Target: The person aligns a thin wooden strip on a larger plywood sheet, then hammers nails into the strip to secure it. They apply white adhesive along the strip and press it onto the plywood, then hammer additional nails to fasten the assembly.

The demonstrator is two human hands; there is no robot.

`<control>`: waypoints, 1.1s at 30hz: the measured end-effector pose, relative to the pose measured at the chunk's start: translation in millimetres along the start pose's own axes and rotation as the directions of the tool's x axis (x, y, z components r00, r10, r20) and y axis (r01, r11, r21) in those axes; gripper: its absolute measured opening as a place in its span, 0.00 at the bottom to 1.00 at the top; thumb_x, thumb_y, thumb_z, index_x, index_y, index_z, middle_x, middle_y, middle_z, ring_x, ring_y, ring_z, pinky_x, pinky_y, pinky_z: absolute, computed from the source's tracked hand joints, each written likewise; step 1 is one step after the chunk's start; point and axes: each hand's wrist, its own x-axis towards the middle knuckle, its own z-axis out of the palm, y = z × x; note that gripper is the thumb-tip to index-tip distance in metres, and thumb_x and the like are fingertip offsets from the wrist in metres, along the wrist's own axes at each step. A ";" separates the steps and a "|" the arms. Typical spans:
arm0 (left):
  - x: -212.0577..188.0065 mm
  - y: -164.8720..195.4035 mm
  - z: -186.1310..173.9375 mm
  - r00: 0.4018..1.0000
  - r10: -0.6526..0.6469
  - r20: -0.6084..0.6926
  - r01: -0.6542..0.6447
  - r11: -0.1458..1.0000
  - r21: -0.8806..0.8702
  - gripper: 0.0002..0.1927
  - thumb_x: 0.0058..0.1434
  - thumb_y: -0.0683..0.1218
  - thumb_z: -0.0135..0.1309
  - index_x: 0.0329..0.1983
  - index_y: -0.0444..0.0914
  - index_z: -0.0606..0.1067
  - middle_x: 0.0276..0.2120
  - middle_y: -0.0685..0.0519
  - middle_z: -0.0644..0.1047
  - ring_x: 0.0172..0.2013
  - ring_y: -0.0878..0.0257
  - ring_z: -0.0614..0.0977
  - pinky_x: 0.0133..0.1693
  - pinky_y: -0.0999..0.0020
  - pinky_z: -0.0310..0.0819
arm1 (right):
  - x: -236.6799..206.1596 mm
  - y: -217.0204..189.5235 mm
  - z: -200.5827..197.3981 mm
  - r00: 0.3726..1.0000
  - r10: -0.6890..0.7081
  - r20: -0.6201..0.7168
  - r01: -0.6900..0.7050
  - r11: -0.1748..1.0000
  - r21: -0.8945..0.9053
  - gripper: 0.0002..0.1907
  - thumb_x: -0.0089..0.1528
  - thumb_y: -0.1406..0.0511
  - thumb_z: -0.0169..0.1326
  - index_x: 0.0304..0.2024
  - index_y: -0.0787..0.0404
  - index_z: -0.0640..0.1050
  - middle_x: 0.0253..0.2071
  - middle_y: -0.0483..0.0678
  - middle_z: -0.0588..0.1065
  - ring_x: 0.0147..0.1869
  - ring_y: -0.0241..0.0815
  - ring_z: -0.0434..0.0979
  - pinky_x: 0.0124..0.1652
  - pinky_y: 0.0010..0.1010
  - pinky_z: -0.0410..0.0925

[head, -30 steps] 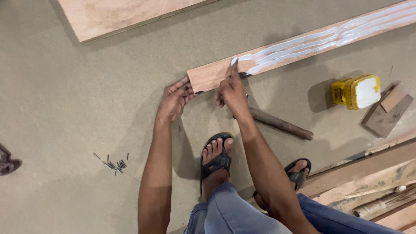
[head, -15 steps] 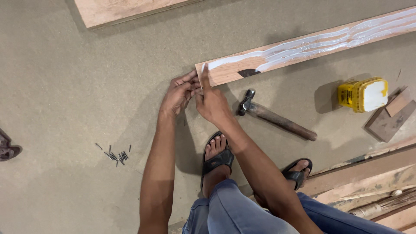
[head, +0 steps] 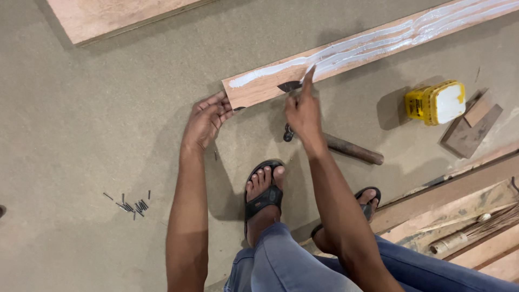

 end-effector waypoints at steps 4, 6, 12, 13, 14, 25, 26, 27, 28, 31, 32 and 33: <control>-0.8 0.4 -0.2 1.000 0.008 0.030 -0.006 0.998 -0.060 0.23 0.65 0.31 0.39 0.63 0.21 0.69 0.47 0.40 0.80 0.46 0.56 0.83 0.53 0.62 0.80 | 10.2 -11.1 3.1 0.999 0.001 0.033 0.009 0.952 -0.306 0.52 0.63 0.64 0.53 0.76 0.70 0.33 0.29 0.60 0.78 0.30 0.58 0.79 0.33 0.46 0.72; -0.7 0.3 -0.6 1.000 0.005 0.006 -0.005 1.000 -0.029 0.23 0.65 0.31 0.39 0.63 0.21 0.70 0.47 0.39 0.80 0.46 0.56 0.84 0.53 0.61 0.81 | 6.6 -22.5 10.9 0.993 0.051 0.104 0.001 0.891 -0.454 0.54 0.63 0.62 0.53 0.74 0.73 0.32 0.30 0.61 0.79 0.31 0.61 0.80 0.33 0.50 0.73; -0.5 -0.5 -2.3 0.997 0.020 0.068 -0.014 0.996 -0.085 0.23 0.64 0.30 0.40 0.63 0.21 0.70 0.49 0.40 0.80 0.48 0.56 0.83 0.54 0.62 0.79 | -11.4 -54.7 35.3 0.954 0.081 0.290 0.129 0.760 -0.637 0.54 0.59 0.63 0.53 0.70 0.86 0.35 0.30 0.62 0.80 0.32 0.58 0.83 0.36 0.46 0.74; -0.6 -0.4 -2.7 0.997 0.023 0.078 -0.016 0.996 -0.090 0.23 0.65 0.31 0.40 0.64 0.21 0.70 0.49 0.40 0.80 0.48 0.56 0.83 0.54 0.62 0.79 | -13.0 -59.0 37.7 0.939 0.082 0.333 0.171 0.730 -0.662 0.53 0.60 0.64 0.53 0.70 0.88 0.36 0.30 0.62 0.80 0.32 0.57 0.84 0.35 0.44 0.75; -0.7 -0.4 -2.9 0.996 0.024 0.089 -0.016 0.995 -0.094 0.23 0.65 0.31 0.40 0.64 0.21 0.69 0.49 0.40 0.80 0.49 0.56 0.83 0.55 0.62 0.79 | -14.7 -62.6 39.2 0.923 0.086 0.375 0.212 0.699 -0.683 0.51 0.61 0.64 0.52 0.70 0.89 0.38 0.30 0.62 0.80 0.32 0.55 0.84 0.34 0.43 0.76; -1.6 -3.2 6.6 0.996 0.060 0.060 -0.049 0.985 -0.166 0.21 0.62 0.31 0.44 0.59 0.19 0.70 0.52 0.40 0.78 0.51 0.53 0.82 0.62 0.51 0.76 | 4.4 50.1 -62.9 0.929 -0.243 -0.280 0.273 0.959 0.074 0.23 0.64 0.69 0.57 0.63 0.61 0.74 0.45 0.53 0.80 0.37 0.46 0.82 0.38 0.34 0.76; -2.2 -5.1 9.8 0.999 0.044 0.032 -0.039 0.989 -0.140 0.20 0.62 0.32 0.45 0.57 0.19 0.70 0.52 0.40 0.79 0.51 0.53 0.82 0.62 0.51 0.75 | 8.6 79.1 -92.0 0.887 -0.201 -0.415 0.206 0.978 -0.034 0.22 0.65 0.67 0.62 0.61 0.60 0.74 0.50 0.54 0.76 0.45 0.48 0.79 0.42 0.37 0.75; -3.7 -5.1 11.7 0.996 0.062 0.070 -0.051 0.987 -0.153 0.19 0.64 0.32 0.45 0.57 0.19 0.71 0.51 0.40 0.78 0.52 0.52 0.81 0.65 0.49 0.74 | 7.3 109.9 -122.6 0.826 -0.164 -0.539 0.109 0.985 -0.133 0.22 0.66 0.65 0.66 0.60 0.60 0.74 0.55 0.56 0.73 0.53 0.49 0.76 0.45 0.40 0.75; -4.6 -6.5 15.1 0.991 0.081 0.106 -0.062 0.984 -0.169 0.17 0.65 0.32 0.45 0.57 0.19 0.71 0.50 0.40 0.78 0.52 0.51 0.81 0.67 0.47 0.74 | 1.7 141.3 -154.2 0.788 -0.177 -0.590 0.044 0.971 -0.234 0.23 0.66 0.63 0.69 0.61 0.60 0.76 0.64 0.56 0.67 0.62 0.52 0.71 0.57 0.45 0.71; -5.5 -8.5 23.7 1.000 0.030 0.006 -0.030 0.992 -0.122 0.17 0.64 0.32 0.41 0.55 0.23 0.72 0.50 0.39 0.79 0.54 0.48 0.82 0.63 0.43 0.73 | -17.7 219.2 -227.4 0.804 -0.036 -0.594 -0.206 0.920 -0.334 0.30 0.59 0.56 0.74 0.59 0.58 0.79 0.74 0.63 0.54 0.75 0.65 0.53 0.70 0.54 0.59; -5.6 -8.1 25.1 0.998 0.061 0.023 -0.057 0.987 -0.152 0.14 0.67 0.32 0.42 0.54 0.23 0.71 0.51 0.38 0.78 0.54 0.46 0.81 0.64 0.39 0.72 | -24.7 238.0 -240.1 0.828 0.054 -0.558 -0.284 0.899 -0.334 0.33 0.55 0.53 0.76 0.58 0.58 0.80 0.75 0.66 0.51 0.76 0.71 0.48 0.70 0.56 0.55; -5.7 -9.0 27.1 0.998 0.056 0.027 -0.051 0.988 -0.145 0.14 0.67 0.32 0.42 0.55 0.23 0.71 0.50 0.39 0.78 0.54 0.46 0.81 0.65 0.39 0.72 | -29.0 252.7 -248.8 0.877 0.093 -0.472 -0.296 0.877 -0.378 0.34 0.52 0.53 0.76 0.57 0.56 0.81 0.76 0.66 0.48 0.77 0.71 0.43 0.69 0.58 0.52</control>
